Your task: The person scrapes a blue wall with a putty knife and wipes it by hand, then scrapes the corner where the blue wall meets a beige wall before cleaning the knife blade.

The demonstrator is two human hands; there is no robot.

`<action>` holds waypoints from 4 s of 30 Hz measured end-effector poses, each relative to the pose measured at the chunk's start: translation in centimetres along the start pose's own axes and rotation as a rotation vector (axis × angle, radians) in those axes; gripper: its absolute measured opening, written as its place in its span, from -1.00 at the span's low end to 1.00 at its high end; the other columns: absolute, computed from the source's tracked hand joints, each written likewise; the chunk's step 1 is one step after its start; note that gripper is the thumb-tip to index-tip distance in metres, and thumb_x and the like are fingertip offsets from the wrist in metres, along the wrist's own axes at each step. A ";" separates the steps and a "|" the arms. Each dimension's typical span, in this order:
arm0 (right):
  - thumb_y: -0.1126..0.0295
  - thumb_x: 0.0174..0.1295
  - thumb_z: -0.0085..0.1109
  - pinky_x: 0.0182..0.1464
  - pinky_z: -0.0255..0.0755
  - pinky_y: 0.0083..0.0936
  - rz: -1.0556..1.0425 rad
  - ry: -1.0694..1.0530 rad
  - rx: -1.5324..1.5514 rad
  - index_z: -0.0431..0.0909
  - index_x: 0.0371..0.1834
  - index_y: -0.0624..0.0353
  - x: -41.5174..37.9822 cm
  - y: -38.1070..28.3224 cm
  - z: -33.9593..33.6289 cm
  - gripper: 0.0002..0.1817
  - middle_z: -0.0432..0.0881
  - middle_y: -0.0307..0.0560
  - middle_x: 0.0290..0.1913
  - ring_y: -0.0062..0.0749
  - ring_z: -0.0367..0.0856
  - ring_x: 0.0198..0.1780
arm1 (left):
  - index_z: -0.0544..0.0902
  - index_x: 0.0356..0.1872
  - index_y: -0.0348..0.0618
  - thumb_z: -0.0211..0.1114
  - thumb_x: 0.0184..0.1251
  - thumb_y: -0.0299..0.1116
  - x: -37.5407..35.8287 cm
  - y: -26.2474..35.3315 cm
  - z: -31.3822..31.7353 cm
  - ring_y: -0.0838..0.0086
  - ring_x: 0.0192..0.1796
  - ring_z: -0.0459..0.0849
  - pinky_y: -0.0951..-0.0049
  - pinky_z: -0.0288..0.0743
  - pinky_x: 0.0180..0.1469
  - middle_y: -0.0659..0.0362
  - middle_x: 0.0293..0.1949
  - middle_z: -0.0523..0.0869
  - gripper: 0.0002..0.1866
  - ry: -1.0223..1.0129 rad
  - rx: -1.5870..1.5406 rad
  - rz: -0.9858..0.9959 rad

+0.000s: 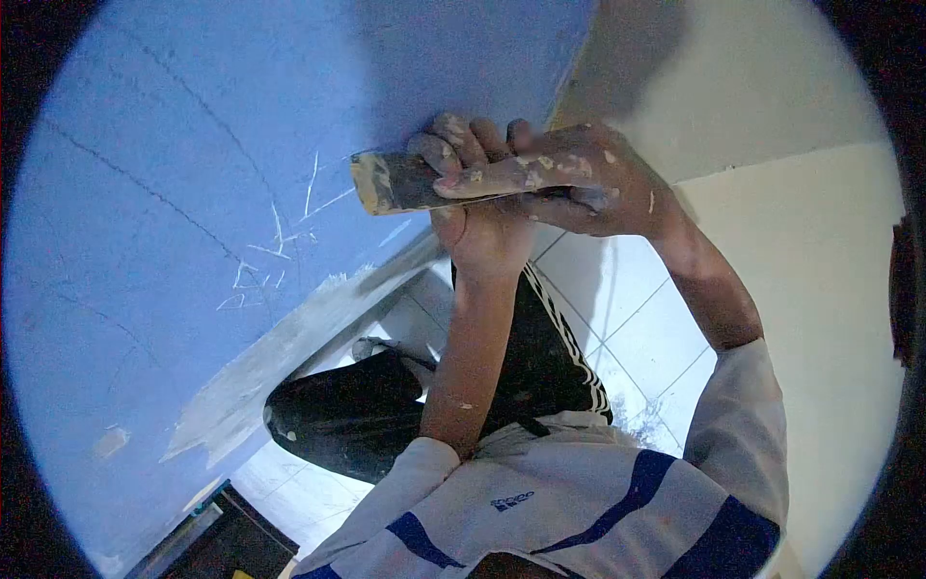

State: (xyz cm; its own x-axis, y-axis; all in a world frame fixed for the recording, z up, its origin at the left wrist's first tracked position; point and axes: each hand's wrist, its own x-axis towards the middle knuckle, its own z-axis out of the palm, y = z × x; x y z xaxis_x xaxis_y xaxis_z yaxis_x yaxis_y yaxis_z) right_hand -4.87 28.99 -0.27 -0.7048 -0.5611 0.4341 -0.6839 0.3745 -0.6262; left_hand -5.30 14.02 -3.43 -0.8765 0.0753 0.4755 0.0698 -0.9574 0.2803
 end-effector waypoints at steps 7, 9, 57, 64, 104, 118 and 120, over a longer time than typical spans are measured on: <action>0.17 0.15 0.29 -0.01 0.50 -0.18 -0.030 0.013 -0.088 0.57 0.08 -0.10 0.3 -0.3 1.1 -0.60 0.63 -0.01 -0.06 0.01 0.60 -0.06 | 0.55 0.05 0.23 0.07 0.41 0.01 -0.2 0.5 0.1 0.40 0.15 0.52 -0.03 0.22 0.29 0.35 0.11 0.62 -0.69 0.045 0.028 0.005; 0.16 0.16 0.27 -0.02 0.50 -0.17 -0.017 0.012 -0.137 0.58 0.07 -0.12 0.1 -0.5 1.5 -0.62 0.63 0.00 -0.07 0.02 0.60 -0.07 | 0.54 0.02 0.21 0.00 0.44 0.03 0.2 0.2 -0.6 0.40 0.15 0.52 -0.03 0.24 0.26 0.34 0.13 0.61 -0.69 -0.043 -0.008 0.022; 0.28 0.09 0.31 -0.12 0.46 -0.18 -0.033 0.046 -0.003 0.59 -0.01 0.08 1.8 -4.1 0.9 -0.63 0.63 0.05 -0.22 -0.01 0.61 -0.19 | 0.33 -0.44 0.10 0.13 0.42 -0.16 0.5 2.9 5.7 0.57 -0.38 0.31 0.28 0.28 -0.05 0.43 -0.45 0.34 -0.75 0.359 0.100 -0.061; 0.33 0.04 0.33 -0.30 0.47 -0.23 -0.050 0.135 -0.078 0.61 -0.03 0.06 1.9 -4.3 0.7 -0.63 0.62 -0.01 -0.30 -0.02 0.63 -0.30 | 0.40 -0.40 0.14 0.18 0.38 -0.15 0.6 2.8 5.2 0.56 -0.36 0.37 0.29 0.30 -0.05 0.42 -0.40 0.43 -0.81 0.367 0.029 -0.045; 0.34 -0.01 0.42 -0.19 0.51 -0.21 -0.048 0.199 -0.090 0.65 -0.16 0.12 1.5 -4.0 0.4 -0.68 0.68 0.00 -0.29 -0.07 0.66 -0.25 | 0.54 0.00 0.27 0.05 0.43 -0.02 -0.5 2.9 2.3 0.38 0.05 0.58 -0.10 0.24 0.31 0.35 0.07 0.61 -0.76 0.101 0.009 -0.145; 0.24 0.03 0.40 -0.09 0.50 -0.22 -0.011 0.098 -0.082 0.60 -0.05 0.10 1.0 -2.2 0.6 -0.60 0.67 0.02 -0.18 -0.05 0.65 -0.13 | 0.51 -0.08 0.13 0.19 0.37 -0.10 0.3 2.2 3.4 0.53 0.02 0.48 0.22 0.24 0.22 0.43 -0.03 0.56 -0.79 0.168 0.007 -0.020; 0.24 0.05 0.38 -0.13 0.51 -0.21 0.005 0.064 -0.016 0.59 -0.05 0.10 1.0 -2.1 0.7 -0.60 0.66 0.05 -0.20 -0.02 0.64 -0.16 | 0.52 -0.09 0.13 0.19 0.36 -0.12 0.1 2.7 4.1 0.54 0.03 0.48 0.22 0.24 0.20 0.42 -0.01 0.57 -0.80 0.213 0.025 -0.045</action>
State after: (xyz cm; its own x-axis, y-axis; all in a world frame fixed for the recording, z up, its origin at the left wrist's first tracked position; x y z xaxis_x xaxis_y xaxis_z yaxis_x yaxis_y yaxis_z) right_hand -4.03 27.11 1.01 -0.7184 -0.5112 0.4718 -0.6830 0.3895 -0.6179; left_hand -3.28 12.59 0.83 -0.9596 0.0543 0.2759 0.0382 -0.9470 0.3190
